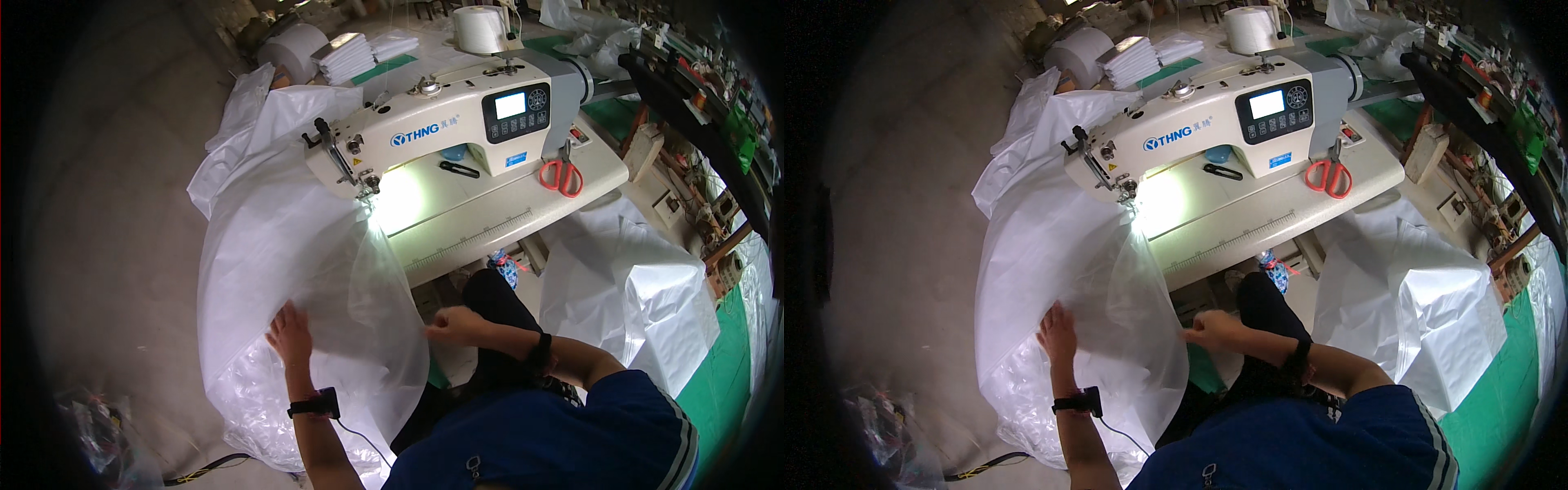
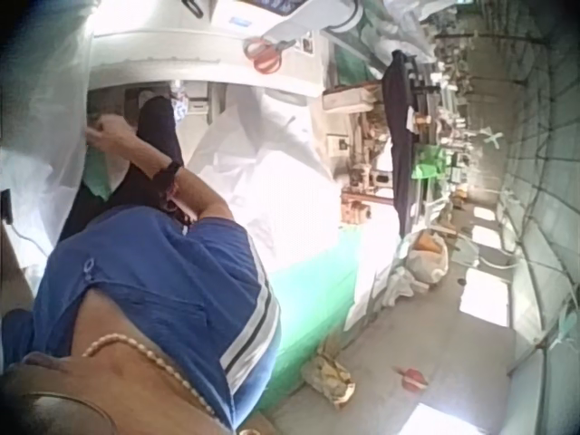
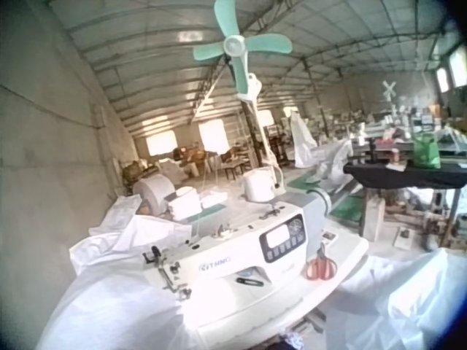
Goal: Sewing edges of large white plastic/vinyl sheets using an industrial sewing machine.
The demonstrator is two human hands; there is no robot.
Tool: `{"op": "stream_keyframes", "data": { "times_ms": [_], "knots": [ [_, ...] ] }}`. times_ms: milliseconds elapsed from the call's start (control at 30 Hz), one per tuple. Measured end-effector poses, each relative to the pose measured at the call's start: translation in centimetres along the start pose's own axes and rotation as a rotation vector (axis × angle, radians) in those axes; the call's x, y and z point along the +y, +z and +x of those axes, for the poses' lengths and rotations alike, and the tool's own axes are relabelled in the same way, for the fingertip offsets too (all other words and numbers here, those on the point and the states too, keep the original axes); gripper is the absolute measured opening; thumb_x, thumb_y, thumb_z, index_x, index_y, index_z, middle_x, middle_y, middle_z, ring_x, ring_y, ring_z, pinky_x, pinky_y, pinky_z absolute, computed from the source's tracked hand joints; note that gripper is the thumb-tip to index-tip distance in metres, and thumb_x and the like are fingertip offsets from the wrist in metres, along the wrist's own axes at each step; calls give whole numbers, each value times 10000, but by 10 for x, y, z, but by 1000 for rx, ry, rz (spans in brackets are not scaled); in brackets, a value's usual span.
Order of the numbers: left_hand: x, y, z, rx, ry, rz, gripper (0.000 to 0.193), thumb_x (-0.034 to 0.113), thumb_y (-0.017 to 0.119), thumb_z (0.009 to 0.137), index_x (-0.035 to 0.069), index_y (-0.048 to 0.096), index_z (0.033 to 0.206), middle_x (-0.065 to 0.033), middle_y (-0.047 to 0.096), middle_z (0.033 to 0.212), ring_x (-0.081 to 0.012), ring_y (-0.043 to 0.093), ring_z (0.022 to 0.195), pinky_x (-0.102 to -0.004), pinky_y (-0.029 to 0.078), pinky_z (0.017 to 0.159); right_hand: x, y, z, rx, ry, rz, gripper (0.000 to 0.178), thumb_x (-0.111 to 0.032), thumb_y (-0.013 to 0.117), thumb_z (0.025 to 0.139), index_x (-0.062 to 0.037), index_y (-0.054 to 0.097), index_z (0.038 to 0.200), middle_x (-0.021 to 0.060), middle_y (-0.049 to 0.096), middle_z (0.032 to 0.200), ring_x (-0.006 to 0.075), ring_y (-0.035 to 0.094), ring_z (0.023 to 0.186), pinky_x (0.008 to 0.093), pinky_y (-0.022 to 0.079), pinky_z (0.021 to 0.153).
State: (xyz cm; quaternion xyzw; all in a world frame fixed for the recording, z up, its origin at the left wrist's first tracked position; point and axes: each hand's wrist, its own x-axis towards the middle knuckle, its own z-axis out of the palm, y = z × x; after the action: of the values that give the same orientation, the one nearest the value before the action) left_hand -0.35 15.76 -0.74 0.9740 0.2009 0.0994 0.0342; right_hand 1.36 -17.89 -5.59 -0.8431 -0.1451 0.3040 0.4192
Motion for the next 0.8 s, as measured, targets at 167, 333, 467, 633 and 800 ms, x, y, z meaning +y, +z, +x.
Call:
{"op": "stream_keyframes", "data": {
  "times_ms": [167,333,467,633,800],
  "knots": [
    [-41,13,30,-141,-81,34,426,398,410,902,94,507,1184,-147,521,1210,-326,467,1136,-547,299,961,-38,10,29,122,-133,492,405,-360,562,849,29,601,953,103,625,809,186,593,735,322,463,673],
    [-107,37,90,-158,29,-85,436,399,355,911,78,567,1117,-175,585,1103,-326,539,1039,-414,412,893,-39,27,34,-24,-65,857,291,-251,530,885,22,604,955,50,615,824,129,577,740,284,462,661],
    [-142,52,122,-247,86,-151,403,349,388,900,63,554,1130,-137,584,1119,-289,547,1025,-384,428,888,-29,30,31,-136,26,1018,243,-227,505,901,-14,608,958,13,599,797,91,553,689,251,449,626],
    [-113,8,134,-412,131,-178,384,315,444,878,86,537,1171,-114,538,1210,-274,547,1031,-360,435,877,-45,28,32,-106,-1,719,251,-261,511,906,-33,604,953,-11,570,757,74,517,622,237,430,583],
    [-3,-39,76,-584,251,-467,340,247,463,880,56,558,1146,-147,547,1186,-284,546,1035,-371,436,851,-52,12,41,52,45,589,303,-317,532,873,-23,605,861,24,559,717,101,529,650,256,435,591]
  ]
}}
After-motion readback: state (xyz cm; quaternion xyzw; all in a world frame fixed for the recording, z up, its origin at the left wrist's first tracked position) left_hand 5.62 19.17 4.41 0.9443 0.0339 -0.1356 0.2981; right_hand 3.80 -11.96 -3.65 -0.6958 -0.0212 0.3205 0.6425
